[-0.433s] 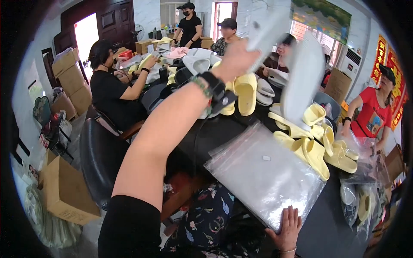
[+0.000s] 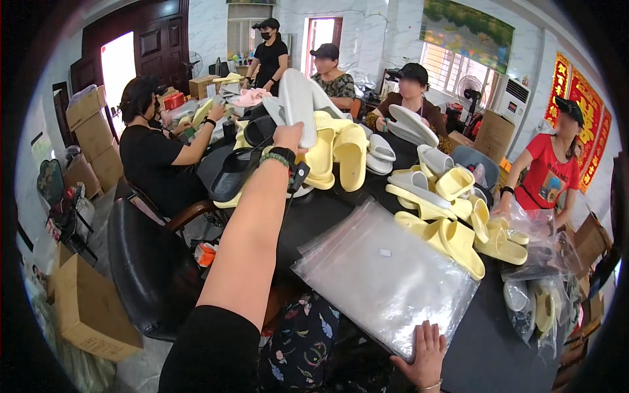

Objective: Place finished sandals into plastic packaging bags.

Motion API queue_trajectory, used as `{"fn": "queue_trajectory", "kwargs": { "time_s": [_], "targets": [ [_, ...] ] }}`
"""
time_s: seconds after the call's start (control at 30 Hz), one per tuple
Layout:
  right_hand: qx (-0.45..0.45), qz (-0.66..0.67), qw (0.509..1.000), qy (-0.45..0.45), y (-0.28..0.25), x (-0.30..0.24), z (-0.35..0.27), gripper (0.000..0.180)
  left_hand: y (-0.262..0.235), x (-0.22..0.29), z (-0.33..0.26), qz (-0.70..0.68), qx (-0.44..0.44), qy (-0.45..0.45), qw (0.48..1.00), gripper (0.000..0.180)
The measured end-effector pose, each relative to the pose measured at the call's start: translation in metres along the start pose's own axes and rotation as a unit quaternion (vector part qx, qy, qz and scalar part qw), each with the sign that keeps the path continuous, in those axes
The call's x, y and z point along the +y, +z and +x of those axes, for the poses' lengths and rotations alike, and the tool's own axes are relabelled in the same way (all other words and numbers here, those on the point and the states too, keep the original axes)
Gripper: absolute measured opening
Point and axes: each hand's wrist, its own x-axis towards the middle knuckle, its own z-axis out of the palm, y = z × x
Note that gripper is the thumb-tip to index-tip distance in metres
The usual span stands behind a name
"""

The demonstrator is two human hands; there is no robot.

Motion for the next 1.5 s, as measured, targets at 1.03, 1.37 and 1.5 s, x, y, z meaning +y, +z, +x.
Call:
{"fn": "queue_trajectory", "kwargs": {
  "time_s": [1.03,1.37,1.5],
  "targets": [
    [-0.01,0.071,0.997,-0.01,0.011,0.001,0.004,0.082,0.096,-0.132,-0.399,0.467,-0.572,0.411,0.534,0.05],
    [0.017,0.048,0.999,0.014,0.006,0.006,0.009,0.084,0.083,-0.2,-0.386,0.487,-0.539,0.442,0.527,0.044],
    [0.029,0.077,0.996,0.036,0.004,0.011,-0.003,0.083,0.081,-0.199,-0.389,0.501,-0.554,0.436,0.502,0.046]
  ]
}}
